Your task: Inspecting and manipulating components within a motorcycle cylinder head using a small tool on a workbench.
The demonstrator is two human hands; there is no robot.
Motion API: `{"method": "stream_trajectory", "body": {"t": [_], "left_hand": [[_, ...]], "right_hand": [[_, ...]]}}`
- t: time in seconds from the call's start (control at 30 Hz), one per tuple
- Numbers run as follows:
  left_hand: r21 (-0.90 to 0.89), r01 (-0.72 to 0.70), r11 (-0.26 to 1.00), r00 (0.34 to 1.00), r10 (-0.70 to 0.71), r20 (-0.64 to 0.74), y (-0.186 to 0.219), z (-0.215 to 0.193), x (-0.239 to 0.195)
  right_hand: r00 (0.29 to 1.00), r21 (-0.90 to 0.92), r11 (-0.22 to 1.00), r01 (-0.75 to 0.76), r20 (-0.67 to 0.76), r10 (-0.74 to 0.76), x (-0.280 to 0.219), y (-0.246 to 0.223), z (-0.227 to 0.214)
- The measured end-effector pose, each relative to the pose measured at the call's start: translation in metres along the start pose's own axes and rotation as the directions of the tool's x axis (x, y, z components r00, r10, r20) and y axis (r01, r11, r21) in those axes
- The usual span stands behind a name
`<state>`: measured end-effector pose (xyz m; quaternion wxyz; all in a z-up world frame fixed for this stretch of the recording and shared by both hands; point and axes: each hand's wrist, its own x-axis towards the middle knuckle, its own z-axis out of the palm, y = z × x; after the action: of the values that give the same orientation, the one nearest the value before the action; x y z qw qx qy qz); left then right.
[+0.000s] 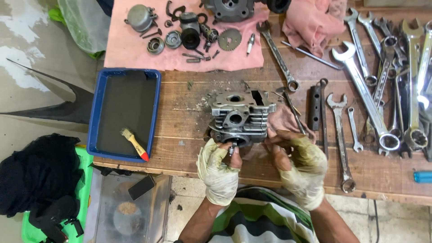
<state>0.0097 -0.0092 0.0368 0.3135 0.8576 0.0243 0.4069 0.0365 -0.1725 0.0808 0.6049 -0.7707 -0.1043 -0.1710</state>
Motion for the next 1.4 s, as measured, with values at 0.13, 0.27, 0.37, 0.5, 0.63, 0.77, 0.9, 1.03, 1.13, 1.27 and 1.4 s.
{"method": "stream_trajectory", "body": {"t": [0.13,0.27,0.37,0.5,0.63,0.77,0.9,1.03,1.13,1.27,1.4], "left_hand": [[-0.049,-0.034,0.998,0.999,0.033,-0.010,-0.008,0.005,-0.002],[-0.080,-0.105,0.991,0.994,0.101,-0.052,-0.026,0.012,-0.014],[-0.109,-0.125,0.986,0.992,0.121,-0.042,-0.034,0.016,-0.024],[-0.129,-0.100,0.987,0.993,0.091,-0.072,-0.034,0.019,-0.022],[-0.143,-0.127,0.981,0.990,0.117,-0.080,-0.033,0.017,-0.014],[-0.176,-0.136,0.975,0.989,0.124,-0.075,-0.042,0.020,-0.023],[-0.186,-0.161,0.969,0.986,0.165,0.009,-0.047,0.014,-0.023],[-0.195,-0.090,0.977,0.995,0.097,0.025,-0.065,0.032,-0.078],[-0.164,-0.127,0.978,0.989,0.137,0.056,-0.066,0.031,-0.085],[-0.102,-0.134,0.986,0.986,0.143,0.089,-0.073,0.040,-0.110],[-0.078,-0.261,0.962,0.957,0.268,0.108,-0.076,0.039,-0.109]], "right_hand": [[0.998,0.158,0.985,-0.063,0.017,0.062,0.007,0.006,-0.018],[0.999,-0.011,0.999,-0.043,0.028,0.043,0.027,-0.002,-0.029],[0.991,0.097,0.992,0.079,0.103,-0.089,0.052,0.008,-0.032],[0.930,-0.417,0.845,0.334,0.295,-0.221,0.104,-0.005,-0.023],[0.883,-0.354,0.865,0.356,0.430,-0.187,0.159,-0.017,0.024],[0.766,-0.376,0.919,0.117,0.623,0.158,0.197,0.002,0.085],[0.660,-0.289,0.905,0.312,0.751,0.012,0.217,0.052,0.141],[0.640,-0.298,0.913,0.280,0.766,0.053,0.227,0.101,0.189],[0.611,-0.163,0.820,0.549,0.747,-0.261,0.228,0.114,0.209],[0.622,-0.238,0.767,0.595,0.741,-0.253,0.225,0.130,0.222],[0.646,-0.335,0.733,0.591,0.742,-0.182,0.223,0.138,0.222]]}}
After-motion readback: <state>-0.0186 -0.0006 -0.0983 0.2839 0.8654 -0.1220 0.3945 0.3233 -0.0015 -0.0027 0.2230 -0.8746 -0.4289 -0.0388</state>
